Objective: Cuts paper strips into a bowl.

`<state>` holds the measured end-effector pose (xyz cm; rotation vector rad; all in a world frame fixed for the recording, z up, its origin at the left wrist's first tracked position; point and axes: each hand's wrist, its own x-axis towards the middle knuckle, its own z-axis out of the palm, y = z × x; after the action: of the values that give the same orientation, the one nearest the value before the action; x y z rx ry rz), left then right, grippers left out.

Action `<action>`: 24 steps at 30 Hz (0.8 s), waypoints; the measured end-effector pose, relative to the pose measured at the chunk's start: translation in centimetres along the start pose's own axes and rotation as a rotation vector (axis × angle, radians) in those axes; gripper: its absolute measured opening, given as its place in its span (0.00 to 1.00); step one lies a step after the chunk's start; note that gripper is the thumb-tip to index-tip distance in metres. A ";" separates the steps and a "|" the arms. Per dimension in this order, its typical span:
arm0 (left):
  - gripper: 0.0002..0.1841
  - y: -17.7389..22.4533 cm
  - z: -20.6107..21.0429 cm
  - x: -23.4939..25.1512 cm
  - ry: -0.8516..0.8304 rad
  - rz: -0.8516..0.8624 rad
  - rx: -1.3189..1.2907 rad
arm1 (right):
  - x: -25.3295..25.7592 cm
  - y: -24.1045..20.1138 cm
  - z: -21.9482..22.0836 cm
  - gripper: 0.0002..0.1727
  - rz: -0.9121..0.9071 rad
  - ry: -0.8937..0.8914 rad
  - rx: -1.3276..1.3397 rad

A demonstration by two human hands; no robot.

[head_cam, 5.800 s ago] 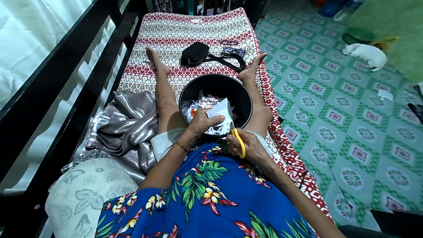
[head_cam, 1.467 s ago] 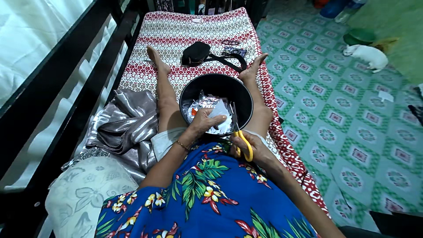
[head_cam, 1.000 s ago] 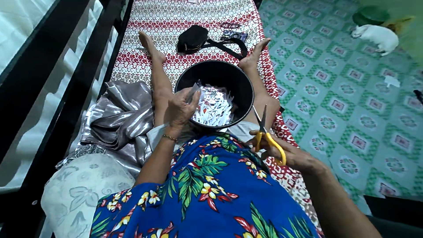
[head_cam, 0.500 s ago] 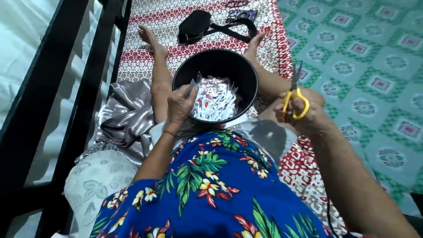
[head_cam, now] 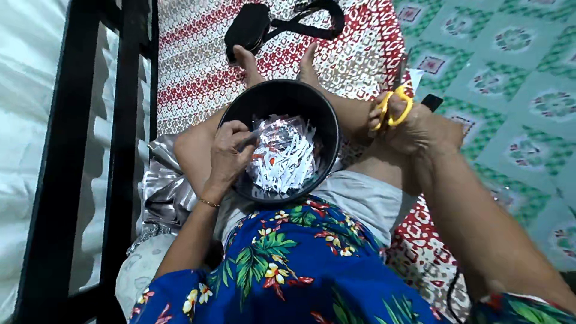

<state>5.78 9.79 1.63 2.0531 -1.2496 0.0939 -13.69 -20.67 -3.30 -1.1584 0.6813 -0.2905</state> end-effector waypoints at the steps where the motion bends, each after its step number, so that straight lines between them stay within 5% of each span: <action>1: 0.06 -0.3 0.1 1.3 -0.051 0.017 0.038 | 0.3 0.4 0.1 0.11 0.000 0.013 0.003; 10: 0.11 -1.0 3.6 13.2 -0.661 -0.067 0.232 | -0.6 3.0 -0.8 0.13 -0.080 -0.052 -0.002; 21: 0.09 -3.2 3.1 16.0 -0.241 -0.060 0.314 | 0.0 3.1 0.7 0.14 -0.014 -0.063 0.009; 24: 0.11 -4.2 3.2 17.7 -0.323 -0.161 0.315 | 1.3 3.3 1.5 0.14 0.007 -0.031 0.007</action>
<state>17.48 -4.21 4.21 2.5108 -1.3191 -0.1286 -12.18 -18.93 -6.42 -1.1512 0.6565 -0.2689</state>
